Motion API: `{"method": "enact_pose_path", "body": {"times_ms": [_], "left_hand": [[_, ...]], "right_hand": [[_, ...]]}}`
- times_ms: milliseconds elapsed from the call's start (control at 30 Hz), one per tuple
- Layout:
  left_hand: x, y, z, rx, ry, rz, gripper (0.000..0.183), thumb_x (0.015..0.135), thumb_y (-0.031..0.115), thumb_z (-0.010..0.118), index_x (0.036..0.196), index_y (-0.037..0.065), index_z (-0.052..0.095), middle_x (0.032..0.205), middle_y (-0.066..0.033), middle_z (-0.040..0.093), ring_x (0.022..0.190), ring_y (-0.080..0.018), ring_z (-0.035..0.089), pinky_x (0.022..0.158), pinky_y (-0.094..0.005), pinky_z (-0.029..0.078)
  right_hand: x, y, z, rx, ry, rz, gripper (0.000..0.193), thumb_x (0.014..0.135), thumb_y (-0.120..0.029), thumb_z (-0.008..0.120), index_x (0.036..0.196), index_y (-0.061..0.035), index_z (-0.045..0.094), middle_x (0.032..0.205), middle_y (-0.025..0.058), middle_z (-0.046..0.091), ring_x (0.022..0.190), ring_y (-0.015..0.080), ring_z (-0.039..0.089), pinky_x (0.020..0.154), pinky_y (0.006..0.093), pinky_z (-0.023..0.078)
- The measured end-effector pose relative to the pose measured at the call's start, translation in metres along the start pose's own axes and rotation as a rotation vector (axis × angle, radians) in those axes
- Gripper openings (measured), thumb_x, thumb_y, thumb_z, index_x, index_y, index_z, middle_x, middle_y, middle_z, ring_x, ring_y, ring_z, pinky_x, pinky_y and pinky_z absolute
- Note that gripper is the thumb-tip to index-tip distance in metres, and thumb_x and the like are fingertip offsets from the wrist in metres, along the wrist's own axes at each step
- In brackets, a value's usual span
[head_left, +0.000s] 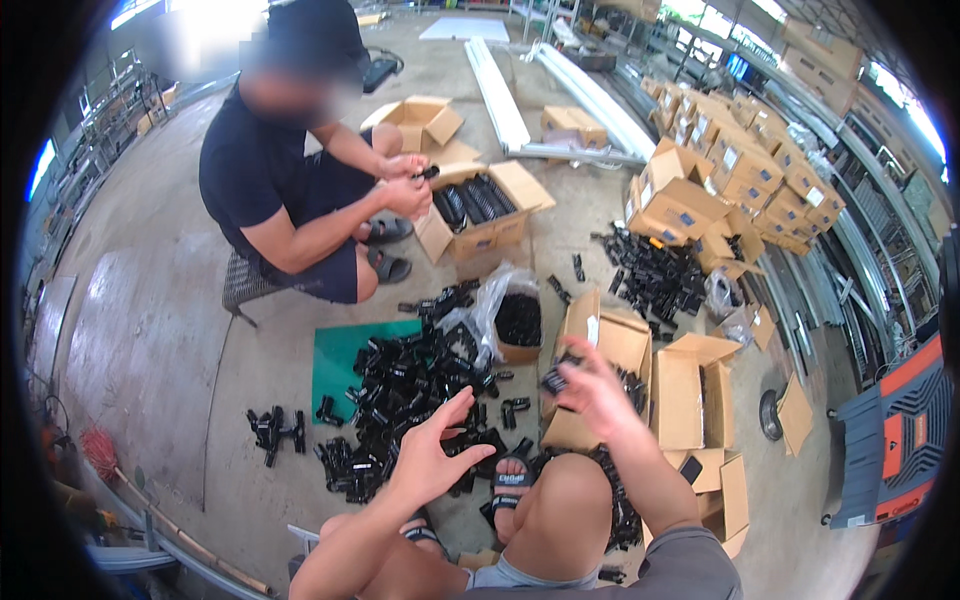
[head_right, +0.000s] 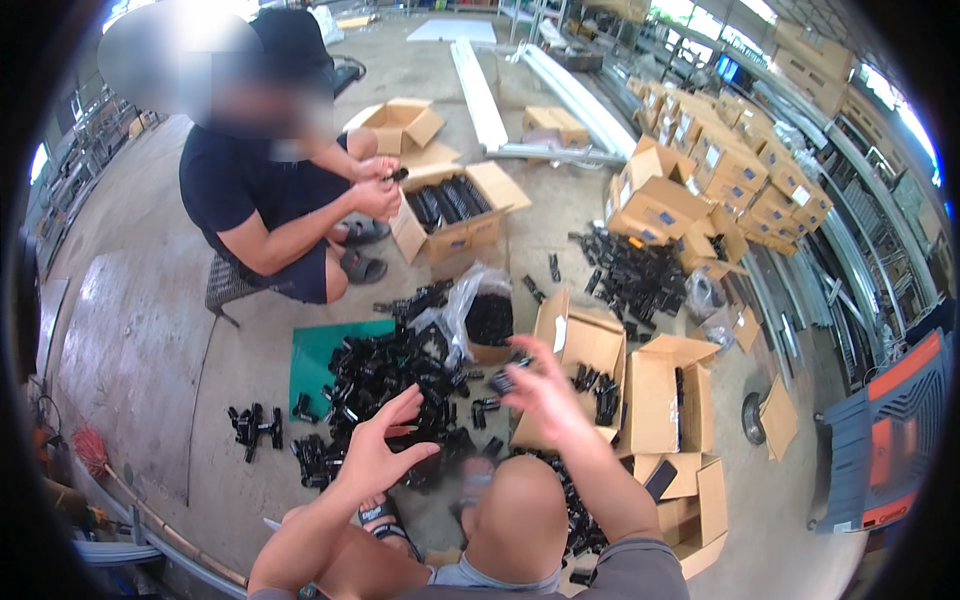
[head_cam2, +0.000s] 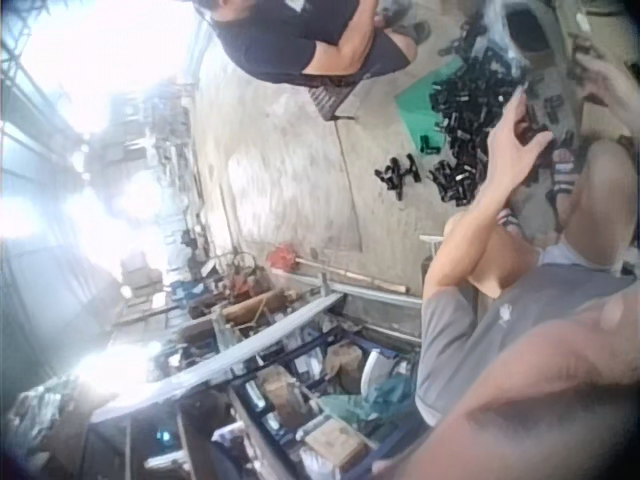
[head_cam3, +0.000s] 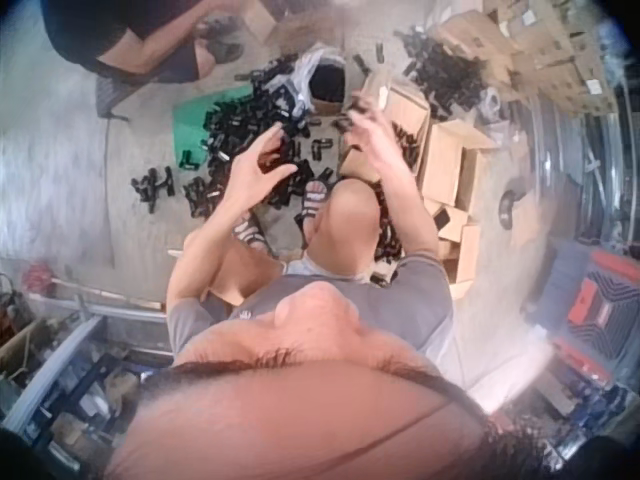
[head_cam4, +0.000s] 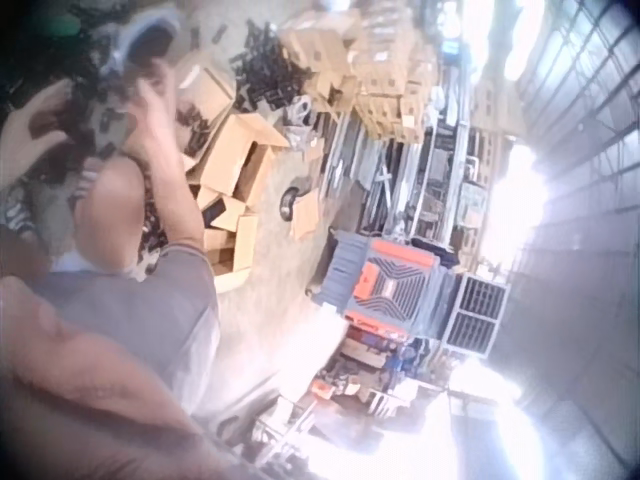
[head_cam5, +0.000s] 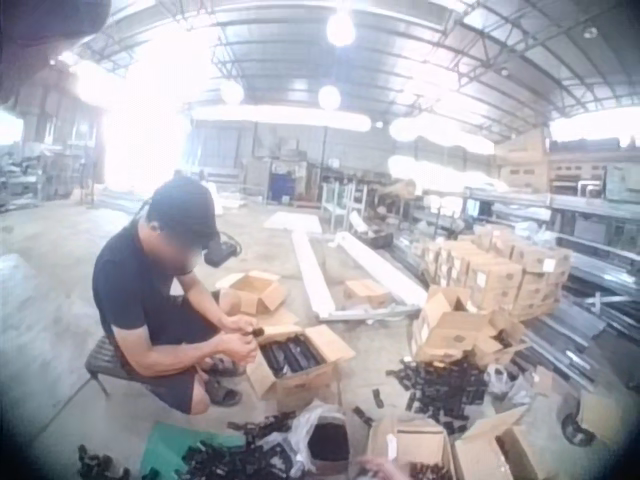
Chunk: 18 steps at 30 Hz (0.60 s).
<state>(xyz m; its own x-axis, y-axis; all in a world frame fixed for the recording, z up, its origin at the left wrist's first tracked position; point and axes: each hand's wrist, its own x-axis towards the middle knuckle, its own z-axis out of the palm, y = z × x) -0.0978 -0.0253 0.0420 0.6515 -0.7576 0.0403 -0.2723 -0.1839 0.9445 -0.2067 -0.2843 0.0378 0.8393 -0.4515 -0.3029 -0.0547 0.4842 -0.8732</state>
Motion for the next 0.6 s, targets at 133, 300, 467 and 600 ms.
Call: {"method": "enact_pose_path", "body": {"times_ms": [133, 300, 467, 600], "left_hand": [[0.004, 0.004, 0.001, -0.062, 0.336, 0.247, 0.073, 0.078, 0.005, 0.084, 0.144, 0.003, 0.054, 0.144, -0.0183, 0.057, 0.123, -0.0263, 0.063, 0.096, -0.0381, 0.057], [-0.006, -0.008, -0.023, -0.247, 0.496, 0.339, 0.076, 0.079, -0.003, 0.081, 0.147, -0.001, 0.048, 0.145, -0.0176, 0.056, 0.127, -0.0235, 0.059, 0.107, -0.0359, 0.047], [-0.011, -0.016, -0.034, -0.401, 0.523, 0.280, 0.071, 0.084, -0.007, 0.074, 0.148, -0.003, 0.042, 0.142, -0.0206, 0.056, 0.126, -0.0227, 0.058, 0.106, -0.0360, 0.047], [-0.015, -0.010, -0.041, -0.700, 0.454, 0.119, 0.061, 0.088, -0.008, 0.070, 0.144, -0.001, 0.047, 0.132, -0.0172, 0.064, 0.114, -0.0189, 0.064, 0.100, -0.0322, 0.051]], "right_hand": [[-0.003, -0.002, 0.089, -0.055, -0.286, 0.224, 0.040, 0.096, -0.017, 0.067, 0.134, -0.0158, 0.054, 0.110, 0.0046, 0.063, 0.093, 0.0153, 0.066, 0.081, 0.0352, 0.059], [0.001, 0.005, 0.153, 0.197, -0.294, 0.268, 0.023, 0.100, -0.016, 0.062, 0.121, -0.0111, 0.054, 0.106, 0.0069, 0.068, 0.094, 0.0203, 0.071, 0.085, 0.0367, 0.059], [-0.004, 0.035, 0.172, 0.280, -0.333, 0.284, 0.023, 0.102, -0.020, 0.060, 0.120, -0.0086, 0.052, 0.111, 0.0094, 0.068, 0.098, 0.0194, 0.070, 0.087, 0.0363, 0.057], [-0.012, 0.037, 0.172, 0.072, -0.338, 0.342, 0.028, 0.104, -0.028, 0.059, 0.125, -0.0091, 0.055, 0.112, 0.0073, 0.068, 0.099, 0.0177, 0.069, 0.084, 0.0332, 0.057]]}}
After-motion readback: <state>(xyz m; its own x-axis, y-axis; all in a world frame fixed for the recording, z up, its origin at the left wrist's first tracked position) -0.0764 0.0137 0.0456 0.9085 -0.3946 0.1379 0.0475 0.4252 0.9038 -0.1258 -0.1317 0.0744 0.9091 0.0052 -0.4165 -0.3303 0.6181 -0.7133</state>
